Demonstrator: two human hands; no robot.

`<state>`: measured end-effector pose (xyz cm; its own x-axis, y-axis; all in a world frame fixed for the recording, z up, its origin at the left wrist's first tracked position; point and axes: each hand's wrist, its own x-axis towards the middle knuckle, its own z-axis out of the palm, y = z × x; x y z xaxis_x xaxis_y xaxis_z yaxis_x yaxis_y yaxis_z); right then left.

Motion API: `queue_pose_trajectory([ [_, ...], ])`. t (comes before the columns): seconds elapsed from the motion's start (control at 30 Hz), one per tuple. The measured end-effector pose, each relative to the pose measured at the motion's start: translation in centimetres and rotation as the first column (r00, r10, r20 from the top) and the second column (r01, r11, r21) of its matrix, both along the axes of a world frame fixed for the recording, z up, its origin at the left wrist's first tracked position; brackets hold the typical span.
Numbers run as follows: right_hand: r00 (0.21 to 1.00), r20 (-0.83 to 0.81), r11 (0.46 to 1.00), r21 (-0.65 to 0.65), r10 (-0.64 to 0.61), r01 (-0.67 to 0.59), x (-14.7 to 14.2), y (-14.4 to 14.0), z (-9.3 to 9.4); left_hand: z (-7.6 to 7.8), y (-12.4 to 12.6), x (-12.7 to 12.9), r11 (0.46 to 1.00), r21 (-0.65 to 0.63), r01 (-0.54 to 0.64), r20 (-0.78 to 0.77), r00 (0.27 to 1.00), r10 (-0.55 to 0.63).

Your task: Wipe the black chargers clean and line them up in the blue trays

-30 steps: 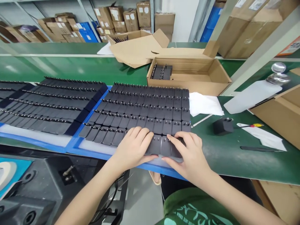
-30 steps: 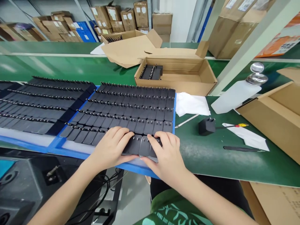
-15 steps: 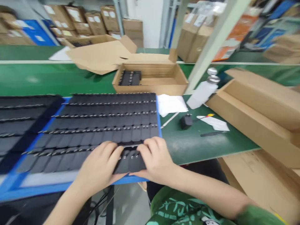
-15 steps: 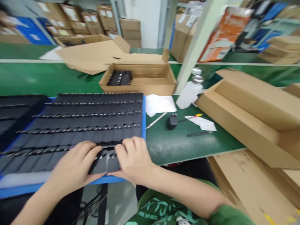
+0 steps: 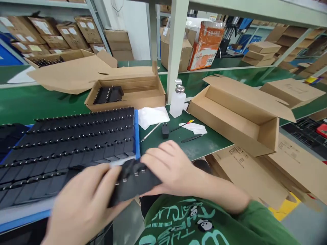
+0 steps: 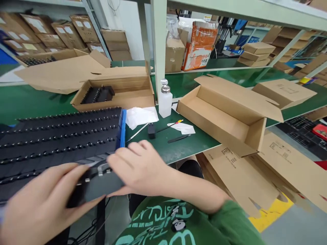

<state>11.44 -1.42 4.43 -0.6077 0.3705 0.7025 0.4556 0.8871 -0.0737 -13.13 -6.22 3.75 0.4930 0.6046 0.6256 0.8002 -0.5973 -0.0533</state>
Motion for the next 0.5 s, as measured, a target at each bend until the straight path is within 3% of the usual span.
queue_pose_trajectory([
  [0.03,1.0,0.013,0.998,-0.061,-0.026,0.027,2.7,-0.4,0.1,0.1,0.4,2.9,0.999,0.03,0.031,-0.084,0.996,-0.029],
  [0.1,0.994,0.025,0.983,-0.148,-0.105,0.108,7.5,-0.6,-1.2,-0.7,1.9,8.4,0.996,0.017,0.084,-0.077,0.994,-0.083],
  [0.2,0.975,0.062,0.953,-0.204,-0.214,0.222,12.3,0.9,-5.4,-3.8,5.0,13.9,0.979,-0.188,0.079,-0.085,0.992,-0.096],
  [0.33,0.975,0.097,0.944,-0.245,-0.2,0.219,14.1,3.4,-9.6,-6.8,7.3,16.2,0.949,-0.316,0.011,-0.131,0.99,-0.056],
  [0.5,0.992,0.058,0.942,-0.311,-0.116,0.129,14.5,4.2,-9.3,-6.2,6.9,16.1,0.925,-0.379,-0.022,-0.154,0.987,-0.04],
])
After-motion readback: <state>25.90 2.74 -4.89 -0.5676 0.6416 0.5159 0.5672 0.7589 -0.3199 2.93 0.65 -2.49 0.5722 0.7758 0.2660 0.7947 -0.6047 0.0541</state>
